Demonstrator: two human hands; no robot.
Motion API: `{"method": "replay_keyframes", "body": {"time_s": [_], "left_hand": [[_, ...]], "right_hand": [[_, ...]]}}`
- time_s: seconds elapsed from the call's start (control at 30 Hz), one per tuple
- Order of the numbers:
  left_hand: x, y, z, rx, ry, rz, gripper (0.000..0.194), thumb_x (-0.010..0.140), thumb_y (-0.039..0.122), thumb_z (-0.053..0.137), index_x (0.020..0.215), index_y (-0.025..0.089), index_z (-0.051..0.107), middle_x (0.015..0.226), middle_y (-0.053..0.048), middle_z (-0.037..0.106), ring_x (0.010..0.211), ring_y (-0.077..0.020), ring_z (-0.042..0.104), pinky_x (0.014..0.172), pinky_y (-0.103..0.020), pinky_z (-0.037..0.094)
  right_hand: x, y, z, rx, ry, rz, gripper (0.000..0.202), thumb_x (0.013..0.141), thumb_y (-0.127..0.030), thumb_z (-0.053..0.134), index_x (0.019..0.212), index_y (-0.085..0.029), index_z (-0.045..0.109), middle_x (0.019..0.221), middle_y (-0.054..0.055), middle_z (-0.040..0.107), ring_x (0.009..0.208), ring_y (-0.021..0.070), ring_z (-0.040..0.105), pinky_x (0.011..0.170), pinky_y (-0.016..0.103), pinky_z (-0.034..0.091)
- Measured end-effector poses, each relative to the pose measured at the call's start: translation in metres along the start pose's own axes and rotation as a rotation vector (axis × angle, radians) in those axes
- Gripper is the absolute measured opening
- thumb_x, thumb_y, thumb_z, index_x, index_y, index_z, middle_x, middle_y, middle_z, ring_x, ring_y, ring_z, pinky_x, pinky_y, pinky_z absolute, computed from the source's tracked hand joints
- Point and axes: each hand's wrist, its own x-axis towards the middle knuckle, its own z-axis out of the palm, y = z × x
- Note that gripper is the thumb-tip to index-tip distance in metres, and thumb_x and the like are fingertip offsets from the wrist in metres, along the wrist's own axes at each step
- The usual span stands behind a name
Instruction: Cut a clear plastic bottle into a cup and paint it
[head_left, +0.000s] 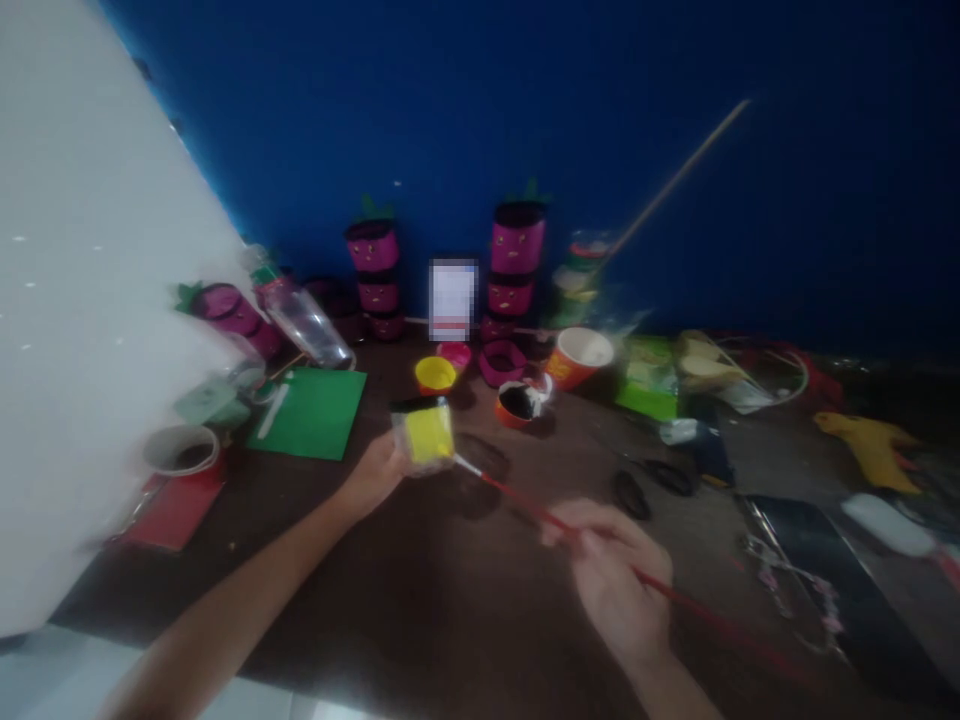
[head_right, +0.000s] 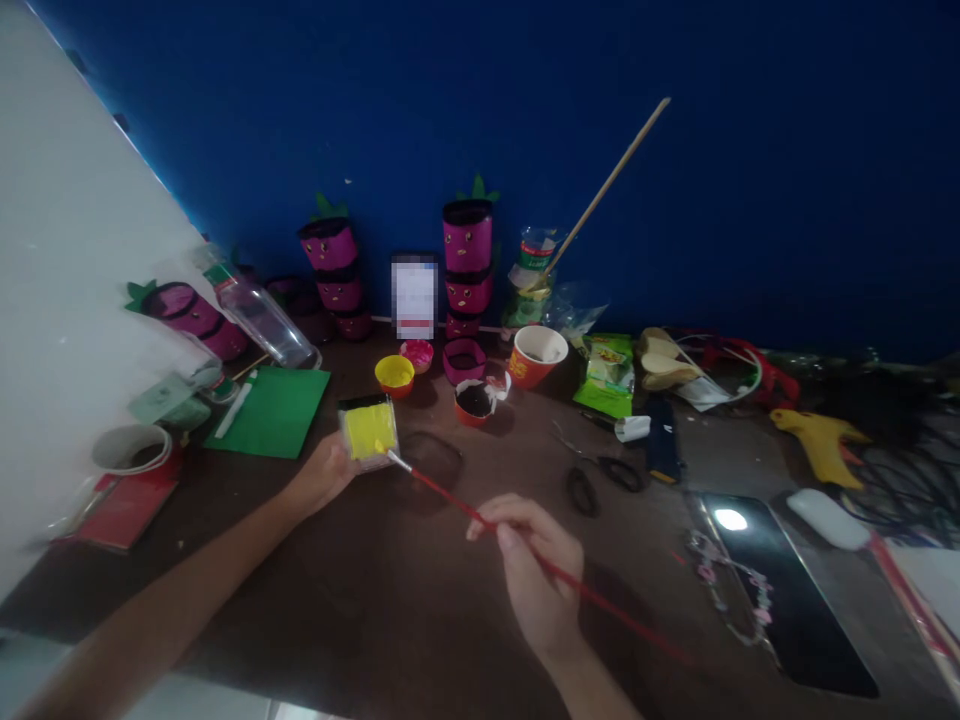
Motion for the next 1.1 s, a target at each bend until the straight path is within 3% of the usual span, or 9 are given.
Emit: {"method": "replay_keyframes", "body": {"time_s": [0.13,0.5,0.93,1.1], "left_hand": [[-0.002,0.003,0.002,-0.016,-0.051,0.029,0.065,0.065,0.067,0.062,0.099,0.012,0.067,0.095,-0.013,0.069,0.099,-0.0294,0.062,0.092,-0.045,0.045],[-0.001,-0.008,-0.01,0.076,-0.074,0.033,0.061,0.069,0.064,0.06,0.1,0.012,0.067,0.095,-0.013,0.07,0.101,-0.031,0.061,0.092,-0.045,0.045],[-0.002,-0.001,-0.003,-0.15,-0.152,0.02,0.068,0.069,0.067,0.058,0.105,0.011,0.065,0.097,-0.015,0.07,0.102,-0.0321,0.062,0.093,-0.048,0.045],[-0.003,0.004,0.0,-0.153,-0.148,0.025,0.068,0.067,0.066,0.06,0.103,0.008,0.066,0.094,-0.016,0.071,0.1,-0.0328,0.063,0.093,-0.049,0.044]], "right_hand": [[0.009,0.002,-0.001,0.133,-0.005,0.089,0.013,0.082,-0.019,0.056,0.078,-0.016,0.068,0.065,0.005,0.063,0.059,0.0154,0.061,0.05,0.026,0.051],[-0.006,0.016,-0.005,0.043,-0.084,0.146,0.012,0.085,-0.02,0.055,0.082,-0.017,0.067,0.072,0.005,0.065,0.066,0.0161,0.062,0.06,0.029,0.052],[0.006,0.009,-0.008,0.058,0.054,0.126,0.012,0.08,-0.019,0.059,0.075,-0.017,0.069,0.07,0.005,0.065,0.06,0.0149,0.062,0.053,0.026,0.052],[0.006,0.007,-0.002,0.135,0.021,0.135,0.013,0.079,-0.018,0.058,0.077,-0.018,0.07,0.067,0.004,0.065,0.062,0.0152,0.062,0.055,0.026,0.052]]}}
